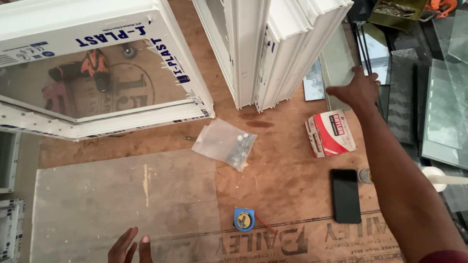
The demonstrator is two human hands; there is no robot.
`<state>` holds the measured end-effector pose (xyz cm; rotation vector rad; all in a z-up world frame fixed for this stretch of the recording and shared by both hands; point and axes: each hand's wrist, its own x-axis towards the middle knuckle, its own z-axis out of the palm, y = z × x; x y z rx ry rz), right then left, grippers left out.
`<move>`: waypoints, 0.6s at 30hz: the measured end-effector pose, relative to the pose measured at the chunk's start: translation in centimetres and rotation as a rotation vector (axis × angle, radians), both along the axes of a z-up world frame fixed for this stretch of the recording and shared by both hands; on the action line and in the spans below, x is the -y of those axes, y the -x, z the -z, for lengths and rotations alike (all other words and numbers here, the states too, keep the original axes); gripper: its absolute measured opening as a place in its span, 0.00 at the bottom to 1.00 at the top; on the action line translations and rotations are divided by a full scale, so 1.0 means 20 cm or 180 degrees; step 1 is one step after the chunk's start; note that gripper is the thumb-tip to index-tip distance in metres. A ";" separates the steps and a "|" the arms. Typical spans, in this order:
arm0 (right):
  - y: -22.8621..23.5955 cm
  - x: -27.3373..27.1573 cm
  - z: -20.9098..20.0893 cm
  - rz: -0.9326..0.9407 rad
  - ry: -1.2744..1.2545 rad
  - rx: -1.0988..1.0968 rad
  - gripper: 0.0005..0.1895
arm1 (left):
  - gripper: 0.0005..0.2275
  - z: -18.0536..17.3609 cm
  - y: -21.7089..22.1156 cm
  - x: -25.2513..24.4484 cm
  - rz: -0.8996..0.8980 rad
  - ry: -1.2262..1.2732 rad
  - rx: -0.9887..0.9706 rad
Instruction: Measuring and marking pieces of glass for window assembly.
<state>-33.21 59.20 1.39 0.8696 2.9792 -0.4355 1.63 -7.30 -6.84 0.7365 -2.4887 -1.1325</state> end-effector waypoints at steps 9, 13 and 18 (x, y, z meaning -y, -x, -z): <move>-0.02 0.13 -0.24 0.0394 0.3120 -0.1359 0.40 | 0.15 -0.15 -0.03 -0.15 0.0114 -0.0102 -0.0778; -0.11 0.07 -0.21 0.0619 0.4634 -0.1598 0.38 | 0.15 -0.29 -0.04 -0.26 -0.0004 -0.0093 -0.0867; -0.55 0.24 -0.25 -0.0078 0.5504 -0.2360 0.44 | 0.16 -0.46 -0.05 -0.40 0.0228 -0.0258 -0.1160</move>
